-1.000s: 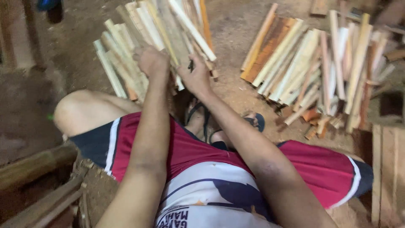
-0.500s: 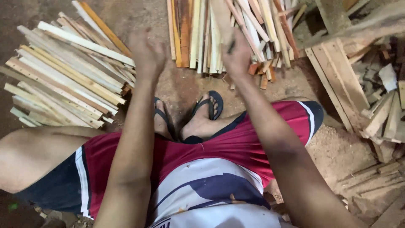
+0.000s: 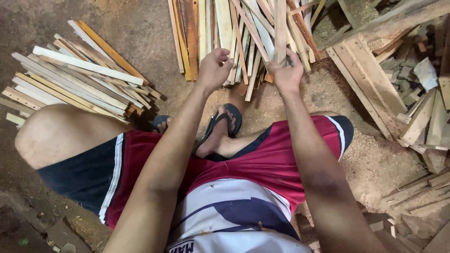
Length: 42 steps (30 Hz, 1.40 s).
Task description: Marking thin wooden strips with a pencil for measurement or cutting while sitting on a workshop floor.
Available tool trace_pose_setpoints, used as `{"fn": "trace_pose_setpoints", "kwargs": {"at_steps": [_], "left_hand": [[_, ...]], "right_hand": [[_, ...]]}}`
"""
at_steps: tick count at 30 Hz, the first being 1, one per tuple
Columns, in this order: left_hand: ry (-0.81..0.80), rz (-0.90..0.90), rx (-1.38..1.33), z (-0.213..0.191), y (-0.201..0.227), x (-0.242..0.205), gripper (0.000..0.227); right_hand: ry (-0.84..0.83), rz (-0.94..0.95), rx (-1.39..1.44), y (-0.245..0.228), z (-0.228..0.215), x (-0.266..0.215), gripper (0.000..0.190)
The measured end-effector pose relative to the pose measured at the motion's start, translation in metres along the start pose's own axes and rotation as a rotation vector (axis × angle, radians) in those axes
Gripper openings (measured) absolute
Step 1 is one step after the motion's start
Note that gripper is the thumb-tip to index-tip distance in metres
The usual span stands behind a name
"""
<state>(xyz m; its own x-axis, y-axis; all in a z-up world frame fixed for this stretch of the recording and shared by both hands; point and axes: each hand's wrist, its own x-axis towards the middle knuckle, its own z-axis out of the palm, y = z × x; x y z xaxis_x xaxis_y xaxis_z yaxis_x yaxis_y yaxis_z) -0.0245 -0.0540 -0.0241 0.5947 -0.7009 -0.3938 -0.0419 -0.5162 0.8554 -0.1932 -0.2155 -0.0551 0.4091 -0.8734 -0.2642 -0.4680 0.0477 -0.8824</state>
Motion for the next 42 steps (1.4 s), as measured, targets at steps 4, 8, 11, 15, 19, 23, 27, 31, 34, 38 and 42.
{"fn": "trace_pose_setpoints", "kwargs": {"at_steps": [4,8,11,15,19,23,27,31,34,38,42], "left_hand": [[0.008,0.053,-0.392,0.023,-0.058,0.047,0.041],[-0.213,0.025,-0.893,-0.003,-0.025,0.03,0.073],[-0.339,0.12,-1.017,-0.013,-0.022,0.024,0.051],[-0.354,0.199,-0.969,-0.021,-0.018,0.018,0.028],[-0.342,0.264,-0.966,-0.021,-0.027,0.015,0.027],[-0.423,0.328,-0.973,-0.026,-0.029,0.006,0.025],[-0.499,0.358,-0.941,-0.035,-0.034,-0.005,0.028],[-0.526,0.423,-0.909,-0.034,-0.047,-0.01,0.049],[-0.508,0.433,-0.878,-0.032,-0.063,-0.003,0.061],[-0.43,0.39,-0.924,-0.045,-0.04,-0.016,0.047],[-0.334,0.382,-0.904,-0.052,-0.034,-0.018,0.034]], "right_hand": [[0.047,-0.009,0.404,0.01,-0.005,-0.021,0.062],[-0.207,0.073,0.491,0.012,-0.023,-0.049,0.07],[-0.301,0.162,0.518,0.013,-0.03,-0.066,0.072],[-0.218,0.03,0.379,-0.024,-0.02,-0.069,0.066],[-0.159,-0.343,0.244,-0.022,-0.008,-0.082,0.073],[-0.034,-0.66,-0.013,-0.049,0.016,-0.103,0.068],[-0.025,-0.653,-0.028,-0.063,0.029,-0.116,0.067],[-0.141,-0.795,0.03,-0.052,0.033,-0.111,0.064],[-0.157,-0.832,-0.066,-0.038,0.041,-0.107,0.062],[-0.086,-0.679,-0.008,-0.03,0.035,-0.103,0.064],[-0.185,-0.307,0.114,-0.028,0.022,-0.101,0.069]]}}
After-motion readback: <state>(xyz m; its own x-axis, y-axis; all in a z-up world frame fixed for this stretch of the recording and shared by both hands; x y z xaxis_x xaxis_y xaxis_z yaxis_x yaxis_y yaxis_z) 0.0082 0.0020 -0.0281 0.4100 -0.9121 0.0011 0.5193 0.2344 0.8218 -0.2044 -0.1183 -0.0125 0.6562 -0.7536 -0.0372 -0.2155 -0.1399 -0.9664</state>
